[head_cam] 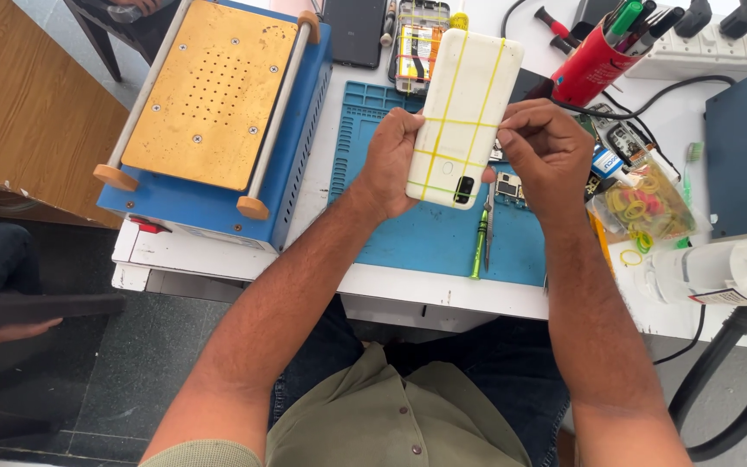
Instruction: The person assembles a smartphone by placing the internal chassis into a white back cover and securing it with multiple rubber bands. They then handle a separate disassembled phone chassis, inspecting the battery and internal components.
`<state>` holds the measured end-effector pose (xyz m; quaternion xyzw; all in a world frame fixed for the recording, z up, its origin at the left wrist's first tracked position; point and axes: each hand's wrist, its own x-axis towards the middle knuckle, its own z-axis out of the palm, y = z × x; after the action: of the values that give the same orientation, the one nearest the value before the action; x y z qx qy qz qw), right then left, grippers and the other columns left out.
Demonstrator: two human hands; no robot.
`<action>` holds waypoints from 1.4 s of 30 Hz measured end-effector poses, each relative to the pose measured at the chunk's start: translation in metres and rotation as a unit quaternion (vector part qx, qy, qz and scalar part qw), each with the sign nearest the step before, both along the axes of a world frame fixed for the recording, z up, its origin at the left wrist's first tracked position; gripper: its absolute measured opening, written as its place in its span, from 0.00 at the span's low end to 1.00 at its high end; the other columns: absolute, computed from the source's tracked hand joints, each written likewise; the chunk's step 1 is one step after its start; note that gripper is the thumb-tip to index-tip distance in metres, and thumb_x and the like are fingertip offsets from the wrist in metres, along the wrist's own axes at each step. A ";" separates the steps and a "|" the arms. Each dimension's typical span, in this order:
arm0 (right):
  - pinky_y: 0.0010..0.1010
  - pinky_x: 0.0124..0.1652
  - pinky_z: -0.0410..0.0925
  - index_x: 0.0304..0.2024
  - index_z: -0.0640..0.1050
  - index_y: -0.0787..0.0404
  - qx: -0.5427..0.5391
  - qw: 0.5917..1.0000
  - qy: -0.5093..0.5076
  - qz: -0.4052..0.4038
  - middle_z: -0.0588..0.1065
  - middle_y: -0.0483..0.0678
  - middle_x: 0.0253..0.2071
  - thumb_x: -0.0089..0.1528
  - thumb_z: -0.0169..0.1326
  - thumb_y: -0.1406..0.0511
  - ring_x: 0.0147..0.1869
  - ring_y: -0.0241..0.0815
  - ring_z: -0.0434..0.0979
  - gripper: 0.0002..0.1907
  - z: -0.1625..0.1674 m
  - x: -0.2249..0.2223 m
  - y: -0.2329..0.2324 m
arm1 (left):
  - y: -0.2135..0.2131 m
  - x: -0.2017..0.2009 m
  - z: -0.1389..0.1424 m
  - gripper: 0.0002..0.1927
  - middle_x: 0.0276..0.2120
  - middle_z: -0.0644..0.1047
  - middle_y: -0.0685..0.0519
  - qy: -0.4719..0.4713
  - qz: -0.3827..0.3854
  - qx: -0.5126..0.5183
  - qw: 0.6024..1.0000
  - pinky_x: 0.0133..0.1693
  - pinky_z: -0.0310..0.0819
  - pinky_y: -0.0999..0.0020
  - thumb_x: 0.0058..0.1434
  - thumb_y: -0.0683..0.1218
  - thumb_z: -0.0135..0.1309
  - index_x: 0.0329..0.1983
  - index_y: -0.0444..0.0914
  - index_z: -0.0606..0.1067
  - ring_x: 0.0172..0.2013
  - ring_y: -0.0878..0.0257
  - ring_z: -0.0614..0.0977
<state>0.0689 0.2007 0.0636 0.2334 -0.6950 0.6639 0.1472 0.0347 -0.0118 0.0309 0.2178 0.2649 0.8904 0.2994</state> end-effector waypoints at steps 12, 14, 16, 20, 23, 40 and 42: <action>0.21 0.46 0.75 0.43 0.79 0.68 0.065 0.998 -0.002 -0.011 0.79 0.51 0.49 0.67 0.61 0.77 0.48 0.32 0.81 0.04 -0.002 -0.001 0.004 | -0.007 -0.003 0.002 0.38 0.54 0.75 0.26 0.016 0.016 -0.006 1.000 0.51 0.85 0.49 0.67 0.55 0.25 0.72 0.22 0.56 0.48 0.37 0.84; 0.22 0.47 0.75 0.43 0.78 0.68 0.051 0.999 -0.011 0.001 0.79 0.50 0.48 0.67 0.61 0.76 0.49 0.33 0.81 0.04 -0.002 -0.002 0.004 | -0.007 -0.003 0.002 0.38 0.54 0.74 0.27 0.040 0.028 -0.014 0.999 0.51 0.86 0.49 0.67 0.55 0.26 0.72 0.23 0.56 0.48 0.38 0.84; 0.23 0.50 0.76 0.45 0.78 0.67 0.014 0.999 -0.043 0.011 0.80 0.48 0.45 0.68 0.60 0.74 0.49 0.33 0.82 0.04 -0.002 -0.005 0.004 | -0.009 -0.004 0.003 0.39 0.54 0.75 0.26 0.070 0.037 -0.011 0.997 0.50 0.86 0.48 0.71 0.58 0.26 0.72 0.22 0.58 0.49 0.39 0.85; 0.25 0.44 0.71 0.46 0.81 0.66 0.262 0.961 -0.039 -0.079 0.80 0.48 0.40 0.68 0.60 0.71 0.43 0.34 0.79 0.05 0.009 -0.008 0.006 | -0.015 -0.008 0.005 0.41 0.60 0.75 0.31 0.132 0.121 -0.023 0.984 0.47 0.85 0.49 0.74 0.65 0.29 0.76 0.29 0.59 0.47 0.41 0.85; 0.29 0.40 0.73 0.43 0.82 0.60 0.419 0.899 -0.128 -0.029 0.80 0.47 0.37 0.61 0.63 0.67 0.39 0.36 0.81 0.09 0.017 -0.004 0.000 | -0.017 -0.011 0.005 0.46 0.65 0.73 0.36 0.097 0.114 0.008 0.989 0.50 0.86 0.48 0.70 0.73 0.28 0.76 0.35 0.58 0.56 0.46 0.82; 0.26 0.39 0.71 0.42 0.81 0.61 0.392 0.905 -0.166 -0.015 0.80 0.44 0.34 0.61 0.60 0.69 0.38 0.33 0.78 0.07 0.018 -0.003 0.009 | -0.007 -0.006 0.004 0.46 0.59 0.71 0.41 0.088 0.077 -0.178 0.977 0.45 0.89 0.56 0.64 0.72 0.44 0.74 0.36 0.61 0.52 0.55 0.78; 0.25 0.40 0.70 0.43 0.80 0.62 0.345 0.926 -0.147 -0.034 0.79 0.43 0.35 0.63 0.59 0.70 0.39 0.31 0.78 0.06 0.015 -0.005 0.011 | -0.006 -0.005 0.004 0.47 0.60 0.72 0.40 0.085 0.061 -0.207 0.973 0.43 0.89 0.56 0.63 0.72 0.45 0.73 0.35 0.62 0.54 0.55 0.79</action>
<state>0.0641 0.2114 0.0786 0.1453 -0.9024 0.4049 -0.0240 0.0294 -0.0175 0.0353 0.2088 0.4810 0.8110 0.2594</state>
